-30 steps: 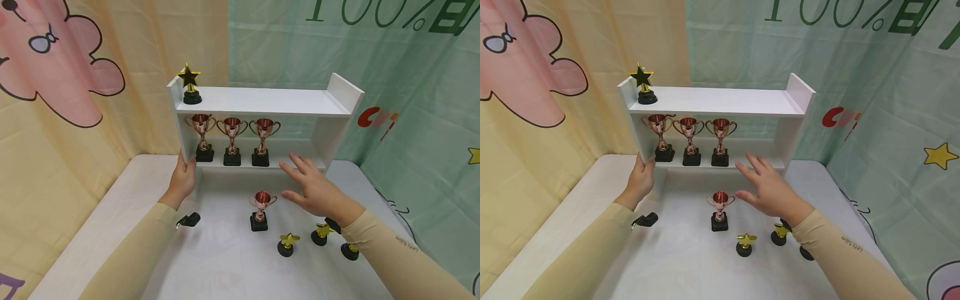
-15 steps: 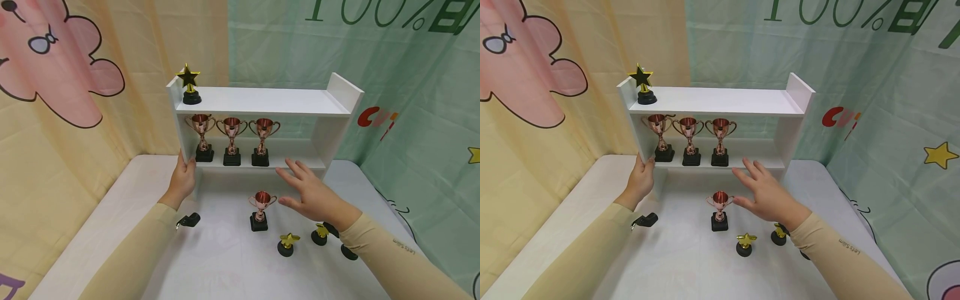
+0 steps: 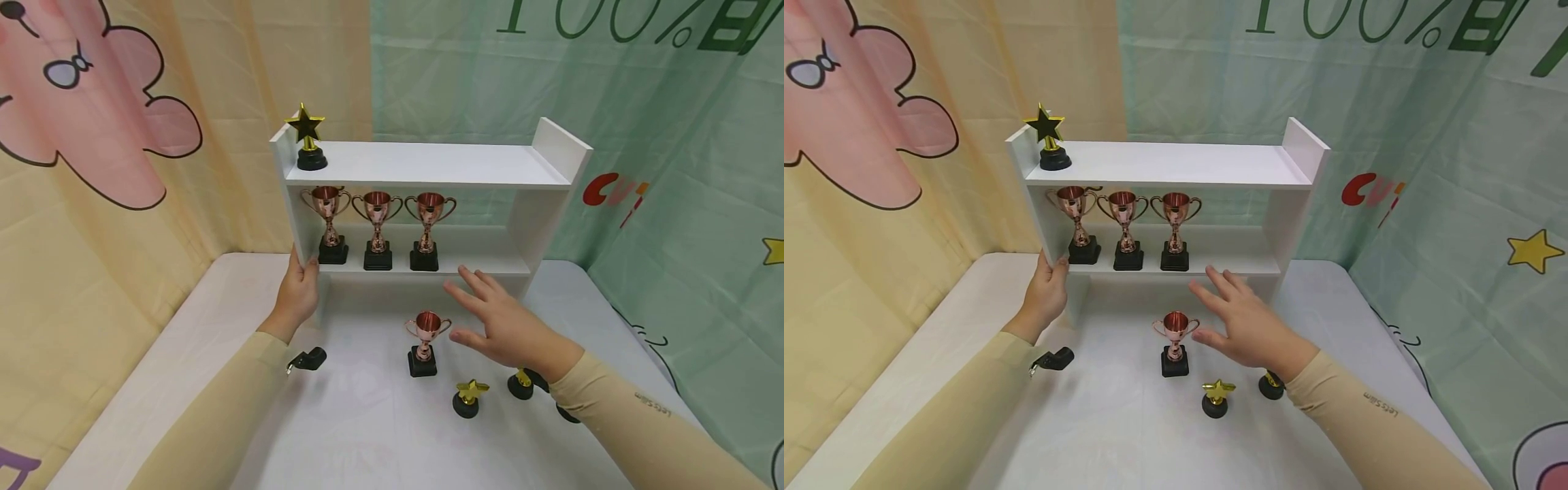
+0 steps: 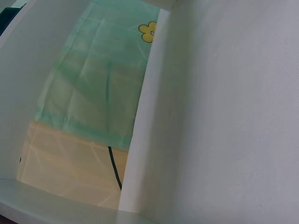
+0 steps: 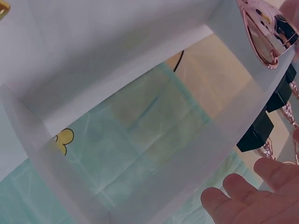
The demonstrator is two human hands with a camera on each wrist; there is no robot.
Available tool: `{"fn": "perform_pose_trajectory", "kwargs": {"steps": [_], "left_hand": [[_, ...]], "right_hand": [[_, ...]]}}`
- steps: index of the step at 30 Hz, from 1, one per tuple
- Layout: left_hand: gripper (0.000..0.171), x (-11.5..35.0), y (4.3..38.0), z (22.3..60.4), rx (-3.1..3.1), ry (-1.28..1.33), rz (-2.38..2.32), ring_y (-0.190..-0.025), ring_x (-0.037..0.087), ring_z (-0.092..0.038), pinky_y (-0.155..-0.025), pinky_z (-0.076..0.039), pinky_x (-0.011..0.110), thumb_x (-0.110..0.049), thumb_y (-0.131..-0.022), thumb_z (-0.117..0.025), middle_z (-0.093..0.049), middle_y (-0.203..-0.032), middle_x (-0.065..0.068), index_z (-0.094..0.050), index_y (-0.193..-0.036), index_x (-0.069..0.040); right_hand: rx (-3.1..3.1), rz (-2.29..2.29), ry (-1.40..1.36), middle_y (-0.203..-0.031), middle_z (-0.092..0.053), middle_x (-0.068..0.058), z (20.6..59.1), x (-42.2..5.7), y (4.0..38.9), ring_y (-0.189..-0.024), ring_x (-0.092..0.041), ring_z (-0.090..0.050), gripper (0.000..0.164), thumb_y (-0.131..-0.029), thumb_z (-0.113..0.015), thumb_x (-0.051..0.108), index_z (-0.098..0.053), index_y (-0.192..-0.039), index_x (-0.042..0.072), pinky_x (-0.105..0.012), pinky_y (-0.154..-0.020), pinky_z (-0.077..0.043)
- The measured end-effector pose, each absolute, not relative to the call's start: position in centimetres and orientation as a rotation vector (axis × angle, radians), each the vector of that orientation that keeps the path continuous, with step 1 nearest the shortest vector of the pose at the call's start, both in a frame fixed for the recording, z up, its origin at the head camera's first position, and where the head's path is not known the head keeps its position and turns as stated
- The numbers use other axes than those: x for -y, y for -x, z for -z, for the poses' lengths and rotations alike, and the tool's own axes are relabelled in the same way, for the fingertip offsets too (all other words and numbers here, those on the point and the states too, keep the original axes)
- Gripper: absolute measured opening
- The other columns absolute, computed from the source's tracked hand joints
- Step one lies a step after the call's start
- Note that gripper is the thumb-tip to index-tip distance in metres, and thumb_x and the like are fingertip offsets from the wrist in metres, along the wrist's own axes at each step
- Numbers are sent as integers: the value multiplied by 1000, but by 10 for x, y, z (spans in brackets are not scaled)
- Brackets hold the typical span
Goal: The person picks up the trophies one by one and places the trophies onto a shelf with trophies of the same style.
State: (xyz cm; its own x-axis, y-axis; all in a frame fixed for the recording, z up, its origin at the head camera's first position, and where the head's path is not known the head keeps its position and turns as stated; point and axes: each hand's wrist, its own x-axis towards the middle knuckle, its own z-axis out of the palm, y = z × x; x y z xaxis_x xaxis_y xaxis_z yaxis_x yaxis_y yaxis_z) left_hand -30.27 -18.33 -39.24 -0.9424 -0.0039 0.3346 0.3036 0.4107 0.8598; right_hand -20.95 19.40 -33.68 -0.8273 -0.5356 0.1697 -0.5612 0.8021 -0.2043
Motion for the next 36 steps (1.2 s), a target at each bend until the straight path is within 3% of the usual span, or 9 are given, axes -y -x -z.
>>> {"fn": "perform_pose_trajectory", "kwargs": {"steps": [36], "left_hand": [[61, 183, 303, 392, 2365, 272, 1547, -159, 43, -26, -125, -25, 67, -31, -115, -30, -26, -171, 20, -5, -171, -26]], "right_hand": [[2913, -348, -986, -176, -21, -12, 351, -184, 205, -158, -43, -27, 82, -98, -71, 50, -33, -167, 26, -65, -119, -37]]}}
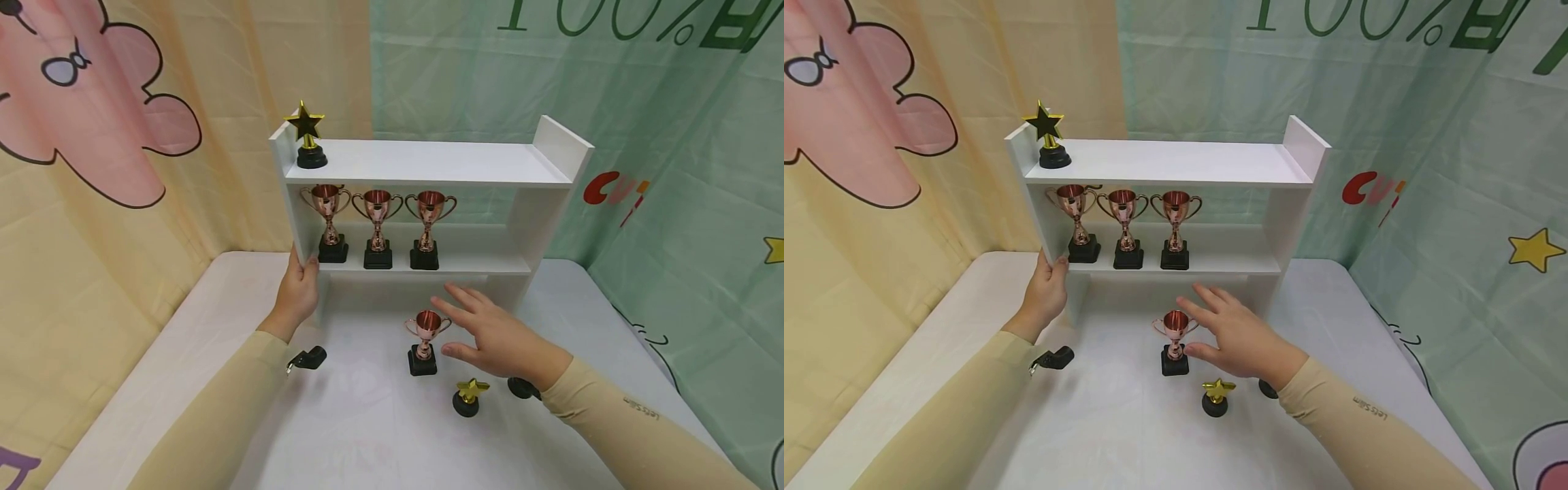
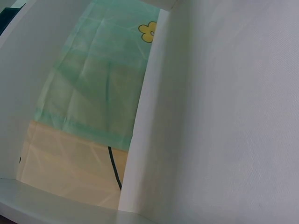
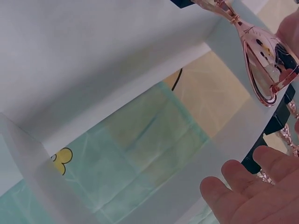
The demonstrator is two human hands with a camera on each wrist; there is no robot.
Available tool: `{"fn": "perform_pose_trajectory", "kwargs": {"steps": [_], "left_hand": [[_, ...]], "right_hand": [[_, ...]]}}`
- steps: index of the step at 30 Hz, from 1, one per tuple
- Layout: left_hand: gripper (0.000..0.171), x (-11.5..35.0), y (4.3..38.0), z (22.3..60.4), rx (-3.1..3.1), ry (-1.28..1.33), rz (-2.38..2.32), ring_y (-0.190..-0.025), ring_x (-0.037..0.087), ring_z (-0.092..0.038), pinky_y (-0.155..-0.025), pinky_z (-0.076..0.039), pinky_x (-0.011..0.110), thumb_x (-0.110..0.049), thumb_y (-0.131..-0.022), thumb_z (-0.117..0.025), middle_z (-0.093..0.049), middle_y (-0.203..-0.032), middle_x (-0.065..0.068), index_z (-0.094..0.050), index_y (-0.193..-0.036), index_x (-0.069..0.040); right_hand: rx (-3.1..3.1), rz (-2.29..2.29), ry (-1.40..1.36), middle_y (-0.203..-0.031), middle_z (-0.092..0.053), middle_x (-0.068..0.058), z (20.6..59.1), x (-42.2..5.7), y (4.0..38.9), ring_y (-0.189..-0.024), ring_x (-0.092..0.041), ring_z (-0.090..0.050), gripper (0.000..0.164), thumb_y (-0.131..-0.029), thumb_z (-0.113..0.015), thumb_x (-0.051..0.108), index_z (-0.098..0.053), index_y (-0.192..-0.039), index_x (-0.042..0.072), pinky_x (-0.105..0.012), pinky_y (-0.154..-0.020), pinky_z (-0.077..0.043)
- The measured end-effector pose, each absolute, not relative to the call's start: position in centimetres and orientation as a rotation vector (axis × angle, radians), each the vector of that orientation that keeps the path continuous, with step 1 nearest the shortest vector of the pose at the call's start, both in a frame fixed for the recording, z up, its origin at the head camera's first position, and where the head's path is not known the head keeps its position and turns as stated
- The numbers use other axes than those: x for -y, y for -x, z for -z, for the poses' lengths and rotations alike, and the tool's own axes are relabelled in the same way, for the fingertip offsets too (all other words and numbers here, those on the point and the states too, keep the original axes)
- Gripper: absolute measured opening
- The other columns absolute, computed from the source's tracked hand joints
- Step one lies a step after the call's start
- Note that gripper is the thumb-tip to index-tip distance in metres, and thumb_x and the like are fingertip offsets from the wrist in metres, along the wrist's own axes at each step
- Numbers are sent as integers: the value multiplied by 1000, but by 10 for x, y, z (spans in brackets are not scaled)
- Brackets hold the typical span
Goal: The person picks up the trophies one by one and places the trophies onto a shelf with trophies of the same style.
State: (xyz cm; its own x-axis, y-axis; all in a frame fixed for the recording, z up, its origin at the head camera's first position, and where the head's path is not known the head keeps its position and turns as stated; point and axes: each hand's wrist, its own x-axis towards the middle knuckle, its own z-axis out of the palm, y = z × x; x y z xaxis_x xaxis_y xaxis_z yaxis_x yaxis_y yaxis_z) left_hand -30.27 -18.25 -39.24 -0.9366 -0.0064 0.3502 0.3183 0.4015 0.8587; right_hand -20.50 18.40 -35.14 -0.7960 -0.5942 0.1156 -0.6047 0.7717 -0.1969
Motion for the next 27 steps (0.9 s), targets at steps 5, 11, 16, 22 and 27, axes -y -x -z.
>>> {"fn": "perform_pose_trajectory", "kwargs": {"steps": [5, 11, 16, 22, 27], "left_hand": [[61, 183, 302, 392, 2363, 272, 1555, -159, 43, -26, -125, -24, 68, -31, -115, -30, -25, -172, 20, -4, -171, -27], [62, 184, 303, 394, 2371, 270, 1567, -160, 42, -23, -125, -22, 69, -33, -115, -29, -22, -173, 17, 0, -171, -31], [62, 184, 303, 395, 2373, 270, 1564, -160, 42, -23, -125, -22, 69, -33, -115, -29, -22, -174, 16, 0, -171, -31], [62, 184, 303, 395, 2365, 275, 1567, -160, 42, -23, -125, -23, 68, -33, -115, -29, -22, -174, 17, -1, -171, -30], [62, 184, 303, 395, 2355, 283, 1561, -160, 42, -24, -125, -24, 68, -33, -115, -29, -23, -173, 17, -2, -171, -29]], "right_hand": [[2919, -360, -1005, -175, -24, -11, 351, -181, 205, -158, -43, -29, 82, -98, -71, 50, -33, -167, 27, -65, -119, -37], [2942, -376, -1039, -175, -27, -11, 351, -176, 206, -157, -42, -32, 81, -99, -70, 49, -31, -167, 28, -63, -119, -39], [2951, -370, -1065, -174, -28, -10, 352, -172, 208, -156, -42, -34, 80, -100, -69, 48, -31, -167, 29, -61, -119, -40], [2939, -314, -1098, -172, -32, -12, 353, -170, 210, -153, -43, -39, 76, -101, -69, 44, -34, -166, 26, -60, -118, -41], [2923, -295, -1126, -170, -36, -13, 355, -169, 210, -150, -44, -44, 73, -102, -69, 40, -36, -166, 24, -60, -117, -43]]}}
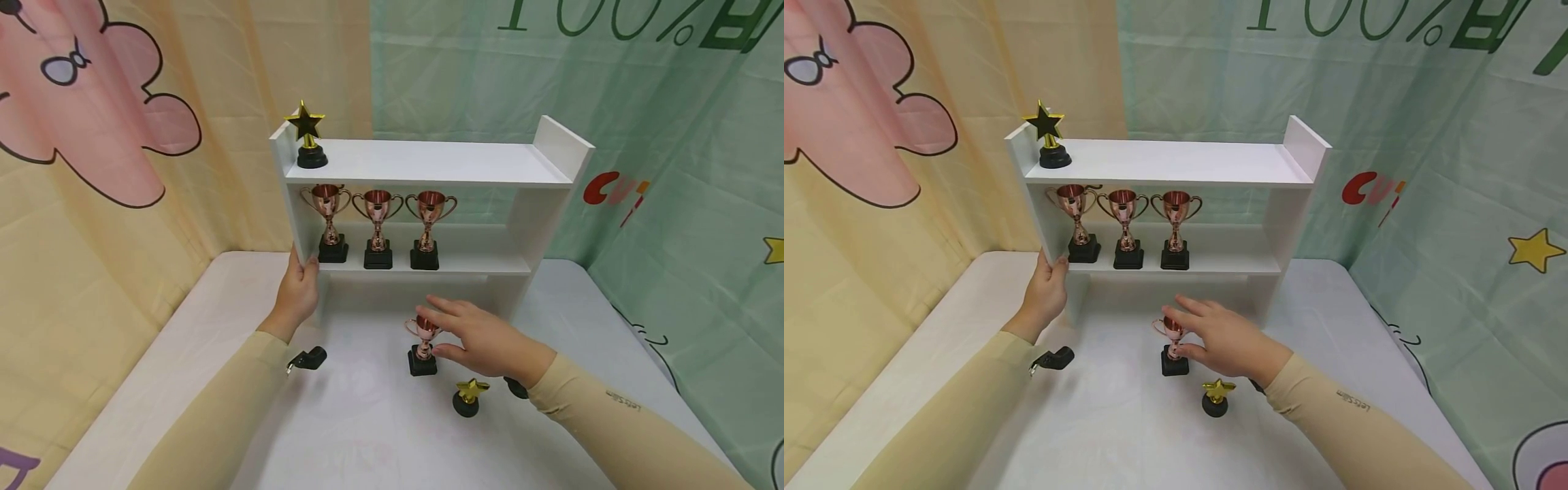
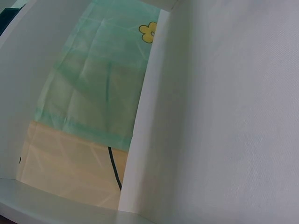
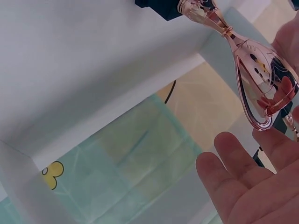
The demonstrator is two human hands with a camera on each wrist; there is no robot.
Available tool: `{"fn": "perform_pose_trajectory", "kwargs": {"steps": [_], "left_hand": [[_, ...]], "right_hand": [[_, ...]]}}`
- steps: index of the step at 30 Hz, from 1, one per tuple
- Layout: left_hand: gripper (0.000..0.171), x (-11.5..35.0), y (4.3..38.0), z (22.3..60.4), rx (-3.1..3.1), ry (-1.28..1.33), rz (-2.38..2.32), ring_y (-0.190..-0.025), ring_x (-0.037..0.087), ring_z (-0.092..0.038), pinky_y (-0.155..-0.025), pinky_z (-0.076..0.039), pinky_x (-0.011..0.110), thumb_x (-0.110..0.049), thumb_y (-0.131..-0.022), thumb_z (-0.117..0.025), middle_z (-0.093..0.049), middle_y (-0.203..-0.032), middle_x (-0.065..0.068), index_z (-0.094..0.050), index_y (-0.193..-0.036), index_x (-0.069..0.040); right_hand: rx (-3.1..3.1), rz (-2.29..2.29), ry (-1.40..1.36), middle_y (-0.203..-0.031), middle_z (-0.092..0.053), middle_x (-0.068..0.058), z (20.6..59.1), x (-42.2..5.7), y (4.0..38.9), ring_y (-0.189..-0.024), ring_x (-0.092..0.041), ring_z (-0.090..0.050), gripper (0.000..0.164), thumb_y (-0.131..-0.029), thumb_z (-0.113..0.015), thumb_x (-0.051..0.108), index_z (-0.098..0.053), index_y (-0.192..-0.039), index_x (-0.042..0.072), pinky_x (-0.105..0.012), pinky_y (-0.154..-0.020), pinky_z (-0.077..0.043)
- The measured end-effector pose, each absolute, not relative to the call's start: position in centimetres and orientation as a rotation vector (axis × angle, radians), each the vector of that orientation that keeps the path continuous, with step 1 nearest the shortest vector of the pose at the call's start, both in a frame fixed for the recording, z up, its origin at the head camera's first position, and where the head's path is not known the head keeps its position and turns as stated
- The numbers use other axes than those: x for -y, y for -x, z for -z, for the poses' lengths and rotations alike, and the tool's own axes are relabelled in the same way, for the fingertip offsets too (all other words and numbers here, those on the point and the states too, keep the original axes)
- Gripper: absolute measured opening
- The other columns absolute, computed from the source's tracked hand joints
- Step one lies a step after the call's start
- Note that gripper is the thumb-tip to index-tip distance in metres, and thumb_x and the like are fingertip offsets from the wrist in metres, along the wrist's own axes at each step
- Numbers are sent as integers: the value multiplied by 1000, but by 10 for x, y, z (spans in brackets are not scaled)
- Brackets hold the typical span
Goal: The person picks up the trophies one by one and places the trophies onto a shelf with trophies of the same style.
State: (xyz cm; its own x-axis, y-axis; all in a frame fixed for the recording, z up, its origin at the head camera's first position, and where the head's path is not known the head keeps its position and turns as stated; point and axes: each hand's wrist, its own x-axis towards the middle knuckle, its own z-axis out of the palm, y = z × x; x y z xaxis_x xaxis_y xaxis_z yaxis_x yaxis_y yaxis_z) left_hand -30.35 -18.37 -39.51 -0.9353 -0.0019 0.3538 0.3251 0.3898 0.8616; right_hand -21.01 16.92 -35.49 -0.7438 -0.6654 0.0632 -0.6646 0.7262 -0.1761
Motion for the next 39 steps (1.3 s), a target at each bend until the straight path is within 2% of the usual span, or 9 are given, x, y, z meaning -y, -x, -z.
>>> {"fn": "perform_pose_trajectory", "kwargs": {"steps": [7, 17, 28, 32, 39], "left_hand": [[62, 183, 302, 395, 2354, 284, 1554, -160, 42, -23, -125, -25, 67, -32, -115, -29, -22, -174, 17, -2, -171, -29], [61, 183, 303, 396, 2349, 300, 1551, -160, 40, -23, -125, -26, 65, -32, -116, -29, -21, -174, 16, -1, -171, -31], [62, 182, 301, 393, 2351, 288, 1555, -159, 42, -26, -125, -26, 66, -31, -116, -29, -22, -173, 18, -3, -171, -28], [61, 182, 301, 392, 2363, 268, 1552, -159, 43, -26, -124, -25, 67, -31, -115, -30, -24, -173, 19, -4, -171, -28], [61, 182, 302, 393, 2363, 265, 1559, -159, 43, -25, -125, -24, 68, -31, -115, -30, -25, -172, 19, -5, -171, -27]], "right_hand": [[-2907, 291, 1165, -168, -41, -13, 356, -167, 211, -146, -43, -49, 68, -103, -69, 36, -43, -163, 20, -57, -116, -45], [-2905, 284, 1180, -165, -45, -14, 358, -163, 213, -144, -41, -52, 64, -102, -70, 32, -47, -160, 20, -56, -115, -47], [-2921, 275, 1169, -163, -48, -14, 361, -160, 219, -142, -41, -55, 62, -101, -72, 28, -51, -158, 21, -54, -112, -49], [-2929, 263, 1163, -159, -53, -13, 360, -159, 221, -138, -38, -58, 58, -101, -72, 26, -54, -156, 22, -53, -110, -51], [-2952, 286, 1207, -140, -66, -5, 361, -154, 225, -122, -27, -67, 50, -101, -71, 24, -60, -150, 22, -46, -102, -57]]}}
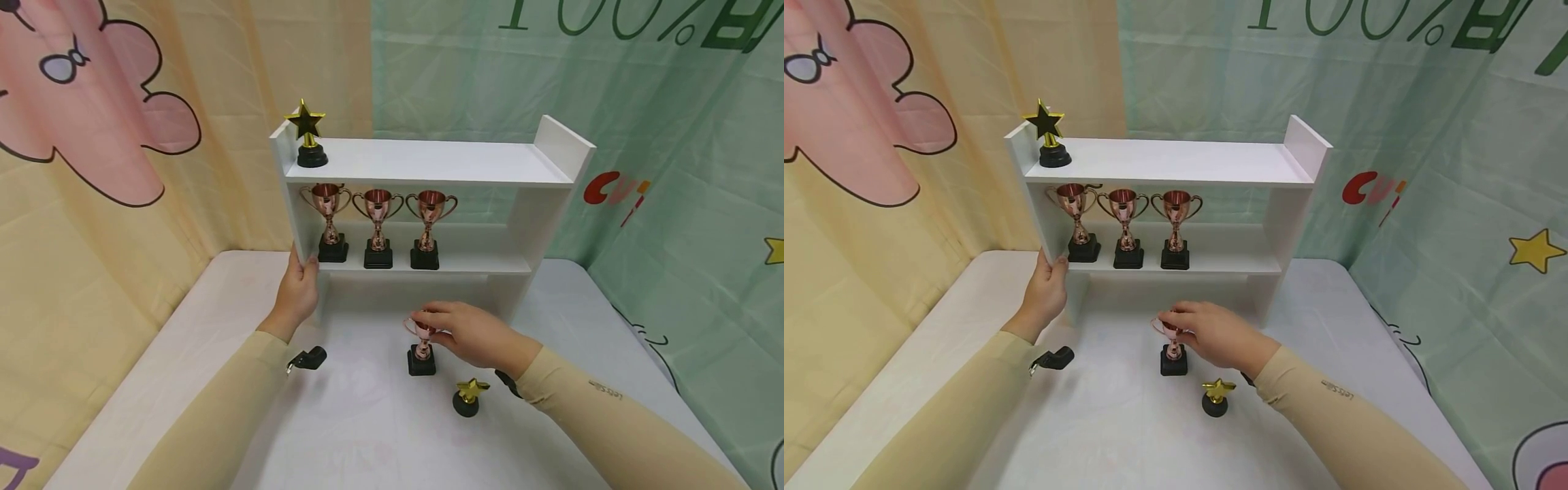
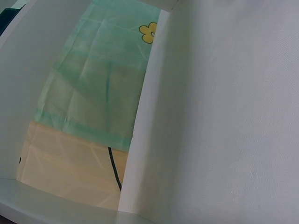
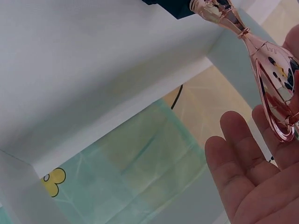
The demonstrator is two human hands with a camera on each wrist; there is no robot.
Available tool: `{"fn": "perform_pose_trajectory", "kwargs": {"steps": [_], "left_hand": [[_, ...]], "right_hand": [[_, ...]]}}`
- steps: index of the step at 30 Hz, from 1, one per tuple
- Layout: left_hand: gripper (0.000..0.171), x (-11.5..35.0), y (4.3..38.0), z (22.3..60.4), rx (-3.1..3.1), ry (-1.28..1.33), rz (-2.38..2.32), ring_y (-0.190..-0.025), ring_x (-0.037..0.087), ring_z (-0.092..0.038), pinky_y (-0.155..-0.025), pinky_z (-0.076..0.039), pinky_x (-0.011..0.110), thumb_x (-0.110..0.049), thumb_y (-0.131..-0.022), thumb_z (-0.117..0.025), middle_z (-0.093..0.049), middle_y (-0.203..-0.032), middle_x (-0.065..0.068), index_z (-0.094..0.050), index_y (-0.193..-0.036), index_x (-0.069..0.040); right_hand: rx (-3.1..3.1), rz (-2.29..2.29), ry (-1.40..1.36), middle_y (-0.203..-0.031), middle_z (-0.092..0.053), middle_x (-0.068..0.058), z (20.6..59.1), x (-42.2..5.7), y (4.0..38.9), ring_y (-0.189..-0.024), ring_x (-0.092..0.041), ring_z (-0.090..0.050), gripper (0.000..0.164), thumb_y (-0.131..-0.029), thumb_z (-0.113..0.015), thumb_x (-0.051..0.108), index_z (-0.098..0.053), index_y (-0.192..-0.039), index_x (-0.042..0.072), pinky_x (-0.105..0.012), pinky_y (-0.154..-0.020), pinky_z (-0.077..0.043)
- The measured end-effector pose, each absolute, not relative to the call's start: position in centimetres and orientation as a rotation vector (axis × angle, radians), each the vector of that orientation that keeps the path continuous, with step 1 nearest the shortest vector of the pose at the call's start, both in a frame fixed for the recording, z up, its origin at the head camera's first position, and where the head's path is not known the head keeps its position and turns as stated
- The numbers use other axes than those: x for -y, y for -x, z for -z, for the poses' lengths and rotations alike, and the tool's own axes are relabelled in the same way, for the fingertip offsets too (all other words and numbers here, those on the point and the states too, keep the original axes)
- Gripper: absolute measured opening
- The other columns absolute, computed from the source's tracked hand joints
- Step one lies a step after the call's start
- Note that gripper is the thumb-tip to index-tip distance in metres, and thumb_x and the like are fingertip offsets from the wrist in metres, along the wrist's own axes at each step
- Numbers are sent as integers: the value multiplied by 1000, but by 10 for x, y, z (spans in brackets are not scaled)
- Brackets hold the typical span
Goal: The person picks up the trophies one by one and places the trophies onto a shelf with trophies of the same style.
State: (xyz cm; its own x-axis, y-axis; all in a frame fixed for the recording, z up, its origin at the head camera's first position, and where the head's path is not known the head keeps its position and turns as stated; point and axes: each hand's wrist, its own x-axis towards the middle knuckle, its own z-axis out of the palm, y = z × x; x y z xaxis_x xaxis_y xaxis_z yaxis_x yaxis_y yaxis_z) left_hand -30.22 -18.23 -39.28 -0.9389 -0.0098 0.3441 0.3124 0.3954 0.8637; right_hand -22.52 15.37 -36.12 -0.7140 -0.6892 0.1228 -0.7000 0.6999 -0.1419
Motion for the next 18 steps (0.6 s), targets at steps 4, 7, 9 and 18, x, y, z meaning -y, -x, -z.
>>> {"fn": "perform_pose_trajectory", "kwargs": {"steps": [4, 7, 9, 18], "left_hand": [[60, 182, 302, 394, 2363, 270, 1557, -159, 43, -25, -125, -24, 68, -31, -116, -29, -25, -172, 19, -5, -171, -27], [61, 183, 302, 393, 2372, 272, 1561, -159, 43, -23, -124, -23, 69, -32, -116, -28, -22, -173, 18, -3, -171, -27], [61, 183, 302, 394, 2379, 268, 1564, -160, 44, -23, -124, -23, 70, -33, -116, -28, -21, -174, 18, -1, -171, -28], [62, 182, 304, 394, 2347, 281, 1563, -160, 40, -24, -126, -25, 64, -31, -115, -29, -23, -173, 18, -3, -171, -26]], "right_hand": [[2825, -288, -1167, -135, -67, -3, 362, -153, 226, -117, -22, -68, 50, -101, -72, 23, -60, -150, 22, -44, -98, -58], [2844, -306, -1151, -134, -66, -2, 364, -153, 226, -113, -19, -68, 52, -102, -72, 23, -59, -152, 25, -41, -94, -59], [2857, -317, -1143, -134, -65, -2, 365, -153, 226, -111, -18, -67, 53, -102, -71, 23, -57, -153, 26, -39, -91, -59], [2934, -339, -1108, -133, -62, -4, 363, -150, 225, -105, -15, -65, 58, -104, -68, 22, -50, -158, 35, -34, -86, -58]]}}
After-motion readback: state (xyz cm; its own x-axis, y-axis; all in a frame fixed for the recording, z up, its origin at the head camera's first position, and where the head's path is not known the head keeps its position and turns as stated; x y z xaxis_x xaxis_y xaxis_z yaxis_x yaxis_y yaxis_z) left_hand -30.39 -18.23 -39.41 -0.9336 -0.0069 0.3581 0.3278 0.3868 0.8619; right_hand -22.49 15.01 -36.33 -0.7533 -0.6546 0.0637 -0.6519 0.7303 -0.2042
